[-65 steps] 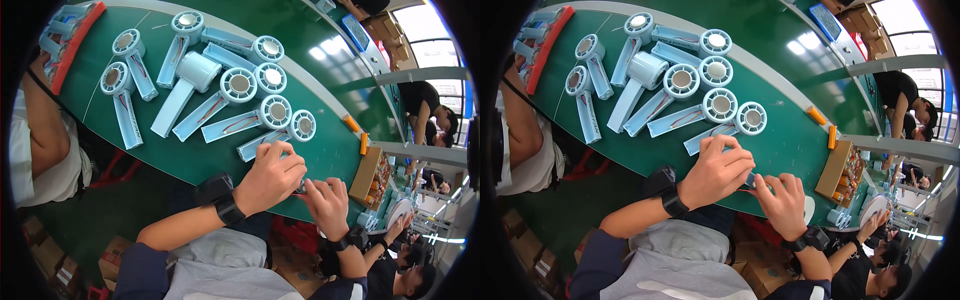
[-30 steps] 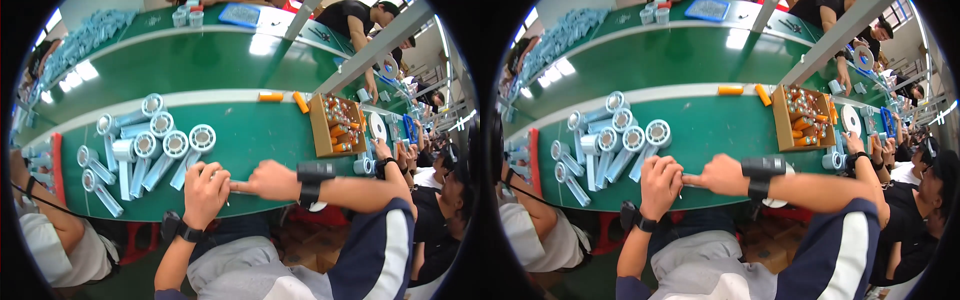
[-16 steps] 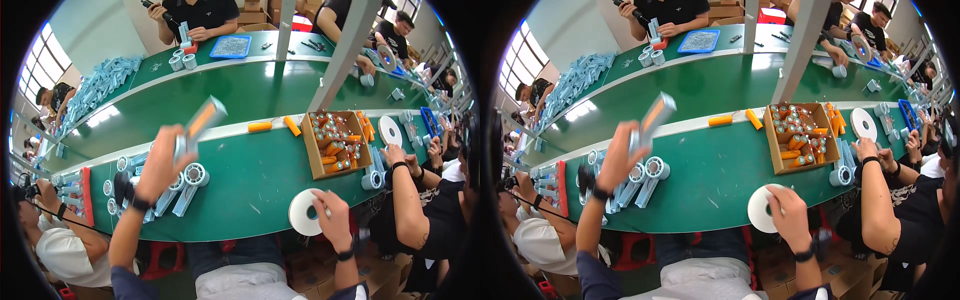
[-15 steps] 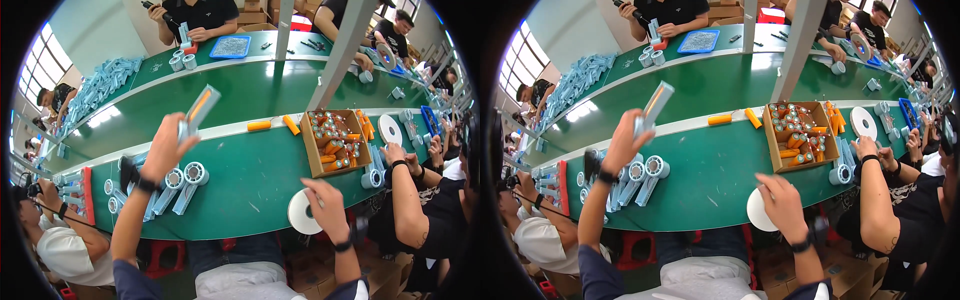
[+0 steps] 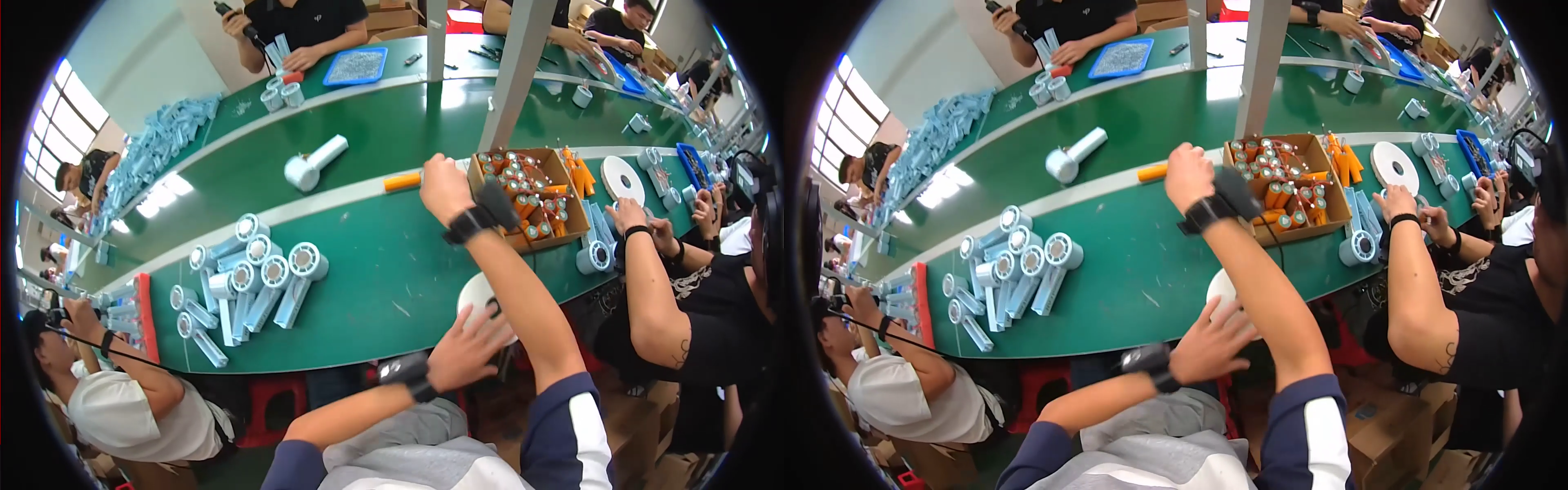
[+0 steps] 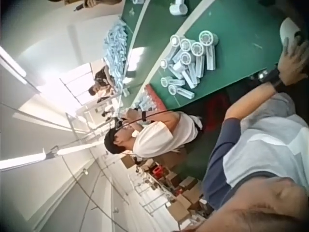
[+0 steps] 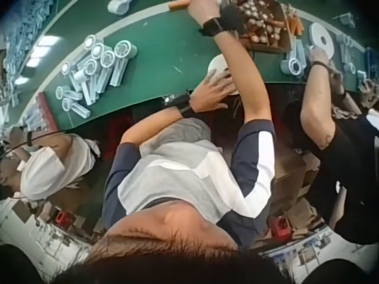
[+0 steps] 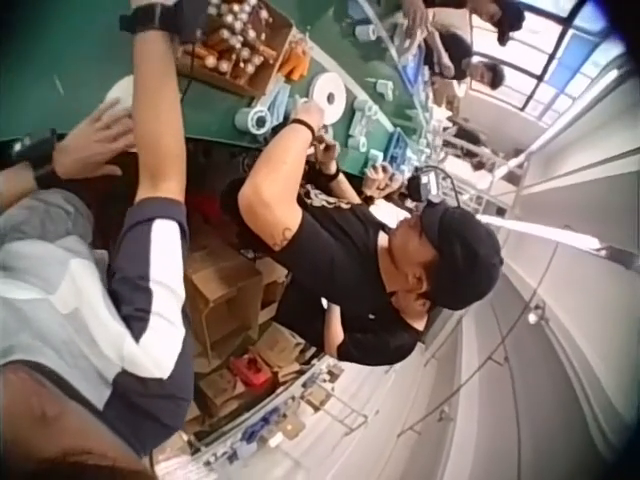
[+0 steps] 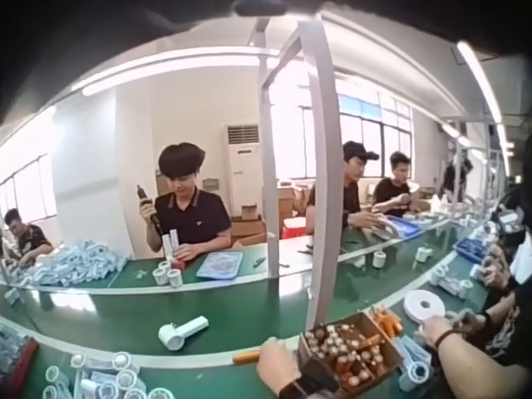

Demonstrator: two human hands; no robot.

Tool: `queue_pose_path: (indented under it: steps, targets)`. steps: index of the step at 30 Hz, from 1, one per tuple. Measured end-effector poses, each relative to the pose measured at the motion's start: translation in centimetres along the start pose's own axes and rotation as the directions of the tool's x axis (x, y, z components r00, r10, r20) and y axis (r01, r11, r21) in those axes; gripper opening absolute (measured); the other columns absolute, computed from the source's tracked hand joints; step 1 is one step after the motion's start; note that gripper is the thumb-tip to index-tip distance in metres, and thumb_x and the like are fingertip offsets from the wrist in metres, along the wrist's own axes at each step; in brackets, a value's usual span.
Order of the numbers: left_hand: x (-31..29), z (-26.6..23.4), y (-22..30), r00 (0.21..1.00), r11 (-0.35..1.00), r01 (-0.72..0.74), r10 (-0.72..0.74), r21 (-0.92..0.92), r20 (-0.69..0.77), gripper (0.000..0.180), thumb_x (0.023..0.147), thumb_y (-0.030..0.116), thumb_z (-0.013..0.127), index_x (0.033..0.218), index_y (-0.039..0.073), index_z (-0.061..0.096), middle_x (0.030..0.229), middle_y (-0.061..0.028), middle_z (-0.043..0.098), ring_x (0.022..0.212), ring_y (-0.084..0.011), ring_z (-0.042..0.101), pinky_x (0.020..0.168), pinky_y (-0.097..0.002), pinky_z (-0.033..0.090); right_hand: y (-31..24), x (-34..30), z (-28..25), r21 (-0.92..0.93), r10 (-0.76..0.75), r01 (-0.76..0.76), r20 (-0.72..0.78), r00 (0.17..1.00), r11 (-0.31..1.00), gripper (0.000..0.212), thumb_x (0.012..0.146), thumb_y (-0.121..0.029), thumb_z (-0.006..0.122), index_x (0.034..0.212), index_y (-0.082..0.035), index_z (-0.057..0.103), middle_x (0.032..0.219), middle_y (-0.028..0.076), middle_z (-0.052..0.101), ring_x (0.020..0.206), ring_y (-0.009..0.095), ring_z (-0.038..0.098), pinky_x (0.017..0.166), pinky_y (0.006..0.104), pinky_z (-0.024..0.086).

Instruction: The person applies double-sided tape to batteries, peels the backing, and presses the batteries into the handles of portable fans. They then route the wires through the housings and place the units back onto the assembly line.

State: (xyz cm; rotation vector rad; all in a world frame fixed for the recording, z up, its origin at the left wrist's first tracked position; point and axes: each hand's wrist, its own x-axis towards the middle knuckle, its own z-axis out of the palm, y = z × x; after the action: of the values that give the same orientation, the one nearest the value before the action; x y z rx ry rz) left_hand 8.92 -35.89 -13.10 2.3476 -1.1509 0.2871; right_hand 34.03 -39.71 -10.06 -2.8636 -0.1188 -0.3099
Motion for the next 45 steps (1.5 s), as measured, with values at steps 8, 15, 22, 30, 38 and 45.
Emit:
queue_pose_path:
  steps: [8,15,22,30,38,45]
  targets:
    - [-4.4,-3.5,-3.0,0.966,0.962,0.236,-0.247,0.135,0.073,0.08,0.07,0.033,0.082,0.139,0.005,0.052,0.128,-0.0091,0.057,0.124,-0.0255,0.052,0.102,-0.0455,0.034,11.1,-25.2,-14.3,0.95,0.086,-0.31,0.313,0.946,-0.042,0.026,0.093,-0.007,0.061,0.117,-0.002,0.053,0.083,0.004,0.057,0.057,0.013,0.052,0.061,0.0283,0.052]
    - [-10.8,-9.0,-3.0,0.966,0.976,0.185,-0.203,-0.116,-0.163,0.081,0.064,0.015,0.082,0.139,0.002,0.051,0.115,-0.0101,0.062,0.112,-0.0285,0.058,0.096,-0.0416,0.04,4.1,-28.2,-8.1,0.639,-0.007,-0.153,0.239,0.971,0.754,0.012,0.088,-0.01,0.072,0.089,0.0,0.066,0.065,0.01,0.062,0.056,0.016,0.061,0.055,0.0307,0.048]
    - [-15.2,-10.3,-5.6,0.651,0.811,0.536,-0.575,-0.236,-0.495,0.09,0.068,0.011,0.085,0.147,0.001,0.043,0.122,-0.0158,0.062,0.112,-0.0307,0.059,0.093,-0.0431,0.045,-2.9,-33.0,-8.3,0.792,-0.454,-0.081,0.427,0.782,0.605,0.014,0.089,-0.011,0.073,0.082,0.001,0.068,0.071,0.012,0.068,0.062,0.016,0.065,0.059,0.0304,0.05]
    - [-19.6,-10.2,-4.2,0.515,0.793,0.47,-0.604,-0.389,-0.609,0.098,0.07,0.011,0.088,0.151,0.0,0.034,0.124,-0.0179,0.063,0.111,-0.0291,0.062,0.093,-0.0415,0.049,1.9,-27.7,-3.1,0.9,0.011,-0.337,0.348,0.937,0.274,0.024,0.103,-0.016,0.057,0.122,0.0,0.058,0.073,-0.001,0.052,0.059,0.007,0.048,0.052,0.0237,0.039]
    - [-18.8,-8.9,-3.6,0.557,0.793,0.379,-0.607,-0.477,-0.567,0.096,0.067,0.008,0.087,0.149,0.0,0.038,0.121,-0.0171,0.067,0.104,-0.0266,0.061,0.09,-0.0372,0.049,5.7,-17.0,-0.2,0.578,-0.291,0.293,-0.1,0.952,0.762,0.024,0.097,-0.015,0.066,0.117,-0.004,0.064,0.088,0.007,0.063,0.078,0.022,0.061,0.072,0.0314,0.05]
    - [-20.3,-8.1,-3.6,0.557,0.738,0.364,-0.662,-0.568,-0.502,0.1,0.066,0.003,0.087,0.151,0.002,0.036,0.123,-0.0127,0.064,0.109,-0.0216,0.059,0.097,-0.0352,0.044,8.5,-19.9,-3.0,0.902,0.034,-0.172,0.172,0.984,0.395,0.016,0.092,-0.007,0.069,0.106,-0.001,0.063,0.091,0.008,0.062,0.085,0.019,0.062,0.077,0.0315,0.049]
